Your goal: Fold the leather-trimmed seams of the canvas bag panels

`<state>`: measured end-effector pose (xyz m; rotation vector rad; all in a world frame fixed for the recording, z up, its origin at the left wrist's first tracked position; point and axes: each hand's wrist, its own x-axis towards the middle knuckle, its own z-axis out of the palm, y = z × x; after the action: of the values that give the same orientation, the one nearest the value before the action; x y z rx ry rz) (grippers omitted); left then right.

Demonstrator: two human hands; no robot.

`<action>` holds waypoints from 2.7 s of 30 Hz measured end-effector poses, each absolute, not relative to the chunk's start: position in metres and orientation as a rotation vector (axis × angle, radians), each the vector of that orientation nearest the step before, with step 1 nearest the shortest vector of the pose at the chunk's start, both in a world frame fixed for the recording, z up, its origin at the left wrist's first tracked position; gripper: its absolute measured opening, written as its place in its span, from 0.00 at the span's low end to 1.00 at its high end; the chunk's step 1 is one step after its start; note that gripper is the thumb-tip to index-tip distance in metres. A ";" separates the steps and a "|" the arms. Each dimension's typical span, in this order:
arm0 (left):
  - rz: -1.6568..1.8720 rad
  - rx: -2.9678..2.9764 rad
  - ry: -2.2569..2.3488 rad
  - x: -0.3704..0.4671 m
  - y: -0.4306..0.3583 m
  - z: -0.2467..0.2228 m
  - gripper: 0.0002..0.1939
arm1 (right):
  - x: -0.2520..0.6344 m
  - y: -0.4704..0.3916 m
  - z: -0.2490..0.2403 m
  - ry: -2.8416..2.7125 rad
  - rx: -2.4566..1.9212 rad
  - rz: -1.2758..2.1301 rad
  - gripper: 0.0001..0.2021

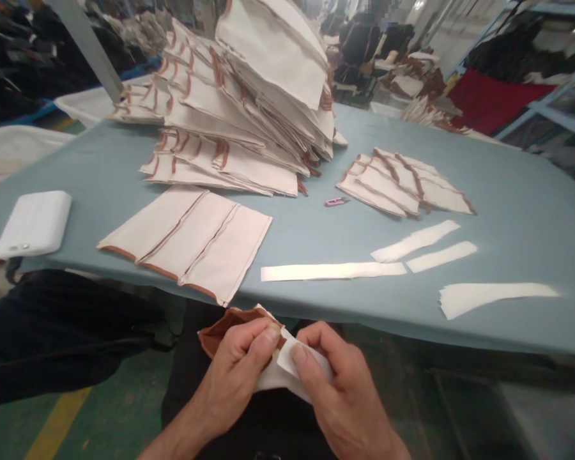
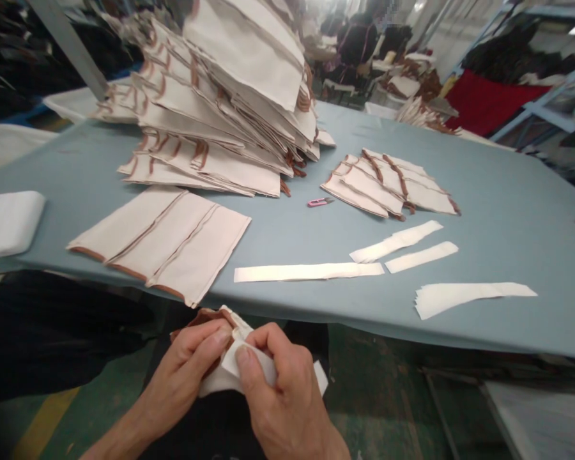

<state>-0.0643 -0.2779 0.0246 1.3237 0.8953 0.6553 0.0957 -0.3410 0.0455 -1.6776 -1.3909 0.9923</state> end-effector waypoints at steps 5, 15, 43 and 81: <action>0.619 1.241 0.902 -0.062 -0.279 0.016 0.26 | 0.097 -0.341 0.046 -1.296 -1.759 1.016 0.17; 0.651 1.280 0.919 -0.063 -0.278 0.014 0.24 | 0.087 -0.342 0.050 -1.327 -1.879 0.848 0.12; 0.741 1.193 0.914 -0.063 -0.288 0.002 0.15 | 0.069 -0.335 0.023 -1.367 -1.898 0.522 0.09; 0.424 1.607 0.782 -0.078 -0.254 0.066 0.10 | 0.110 -0.304 0.065 -1.619 -1.233 0.840 0.14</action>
<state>-0.0781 -0.2541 0.0662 1.6072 0.7820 0.4241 0.1101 -0.3036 0.0650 -1.2328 -1.6191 0.8402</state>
